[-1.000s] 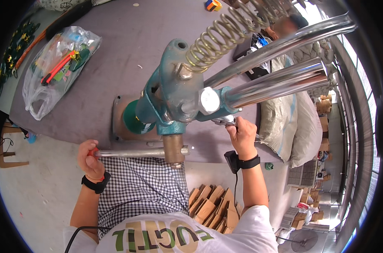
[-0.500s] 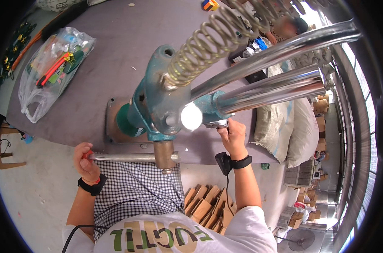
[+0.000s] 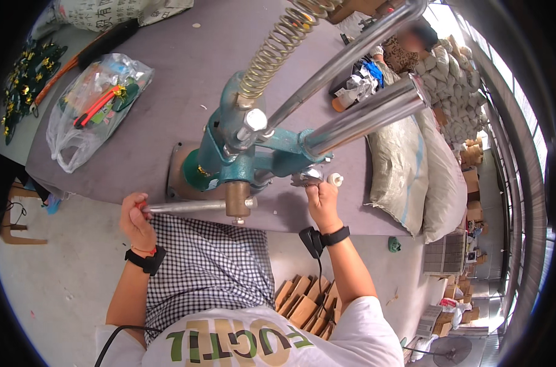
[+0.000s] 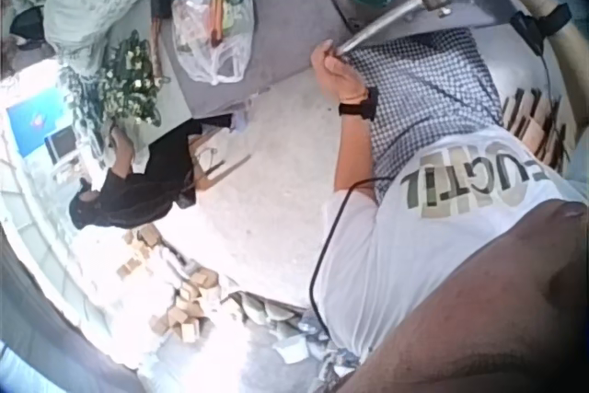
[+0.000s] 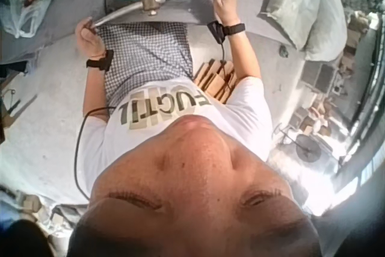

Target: Using a manual press and an adjustable wrench to assemble gold inserts into green plastic bases in a workshop setting.

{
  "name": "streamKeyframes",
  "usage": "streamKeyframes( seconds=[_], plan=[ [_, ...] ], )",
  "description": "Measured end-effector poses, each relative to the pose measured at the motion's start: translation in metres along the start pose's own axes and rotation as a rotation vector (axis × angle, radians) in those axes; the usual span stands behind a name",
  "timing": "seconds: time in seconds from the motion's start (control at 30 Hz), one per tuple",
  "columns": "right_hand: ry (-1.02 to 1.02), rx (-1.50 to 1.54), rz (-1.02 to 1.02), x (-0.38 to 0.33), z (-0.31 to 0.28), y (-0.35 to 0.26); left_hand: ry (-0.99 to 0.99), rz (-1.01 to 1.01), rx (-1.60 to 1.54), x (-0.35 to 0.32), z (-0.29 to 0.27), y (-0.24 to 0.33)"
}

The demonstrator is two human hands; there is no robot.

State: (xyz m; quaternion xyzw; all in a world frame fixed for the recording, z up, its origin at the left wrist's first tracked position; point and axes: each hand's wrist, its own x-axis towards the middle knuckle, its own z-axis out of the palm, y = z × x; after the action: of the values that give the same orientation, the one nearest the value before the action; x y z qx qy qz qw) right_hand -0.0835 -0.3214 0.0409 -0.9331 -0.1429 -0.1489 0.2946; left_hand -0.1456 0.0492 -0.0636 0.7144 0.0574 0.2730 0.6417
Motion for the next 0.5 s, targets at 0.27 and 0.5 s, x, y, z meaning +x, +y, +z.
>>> streamKeyframes(
  seconds=[0.27, 0.5],
  plan=[
    [0.111, -0.016, 0.155, -0.059, -0.003, -0.035, 0.050, -0.115, 0.002, 0.020, 0.009, 0.027],
    [0.067, -0.079, 0.129, -0.053, -0.015, -0.034, 0.043, -0.089, 0.102, 0.027, 0.001, 0.029]
  ],
)
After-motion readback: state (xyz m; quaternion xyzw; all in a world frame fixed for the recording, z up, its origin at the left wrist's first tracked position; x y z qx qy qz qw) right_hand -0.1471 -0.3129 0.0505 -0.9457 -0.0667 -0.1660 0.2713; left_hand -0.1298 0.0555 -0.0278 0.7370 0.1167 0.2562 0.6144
